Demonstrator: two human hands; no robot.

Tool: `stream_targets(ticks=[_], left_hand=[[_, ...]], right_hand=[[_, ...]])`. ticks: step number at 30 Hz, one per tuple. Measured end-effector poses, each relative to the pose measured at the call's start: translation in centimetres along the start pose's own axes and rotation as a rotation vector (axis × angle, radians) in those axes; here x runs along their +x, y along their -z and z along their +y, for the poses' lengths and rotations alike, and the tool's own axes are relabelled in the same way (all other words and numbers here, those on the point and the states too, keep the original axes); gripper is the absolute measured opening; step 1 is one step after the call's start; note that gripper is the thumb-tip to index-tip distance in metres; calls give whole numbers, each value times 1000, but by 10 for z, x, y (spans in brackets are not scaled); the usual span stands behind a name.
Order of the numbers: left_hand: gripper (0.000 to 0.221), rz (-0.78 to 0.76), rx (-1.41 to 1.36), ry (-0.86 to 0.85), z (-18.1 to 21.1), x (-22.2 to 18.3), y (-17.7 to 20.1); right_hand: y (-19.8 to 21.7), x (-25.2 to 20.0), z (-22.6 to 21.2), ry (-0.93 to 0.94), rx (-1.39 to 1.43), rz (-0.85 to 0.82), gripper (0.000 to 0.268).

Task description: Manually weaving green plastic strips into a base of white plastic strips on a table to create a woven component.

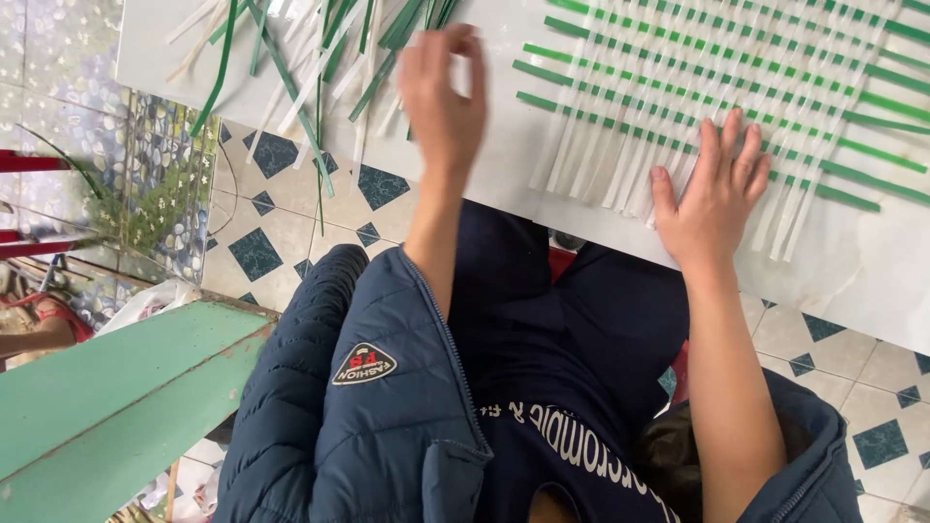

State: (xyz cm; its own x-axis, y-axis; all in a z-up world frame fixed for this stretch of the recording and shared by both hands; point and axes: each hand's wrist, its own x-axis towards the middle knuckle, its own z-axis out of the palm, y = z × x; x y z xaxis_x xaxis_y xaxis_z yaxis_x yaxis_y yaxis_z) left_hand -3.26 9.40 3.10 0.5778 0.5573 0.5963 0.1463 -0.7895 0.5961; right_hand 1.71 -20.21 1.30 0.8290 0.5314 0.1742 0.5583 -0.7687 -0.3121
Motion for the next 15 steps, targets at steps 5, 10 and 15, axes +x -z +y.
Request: stream_targets(ticks=[5, 10, 15], left_hand=[[16, -65, 234, 211, -38, 8, 30], [15, -215, 302, 268, -61, -1, 24], [26, -230, 356, 264, -72, 15, 7]], right_hand=[[2, 1, -2, 31, -7, 27, 56], [2, 0, -1, 43, -22, 36, 53], [2, 0, -2, 10, 6, 7, 56]])
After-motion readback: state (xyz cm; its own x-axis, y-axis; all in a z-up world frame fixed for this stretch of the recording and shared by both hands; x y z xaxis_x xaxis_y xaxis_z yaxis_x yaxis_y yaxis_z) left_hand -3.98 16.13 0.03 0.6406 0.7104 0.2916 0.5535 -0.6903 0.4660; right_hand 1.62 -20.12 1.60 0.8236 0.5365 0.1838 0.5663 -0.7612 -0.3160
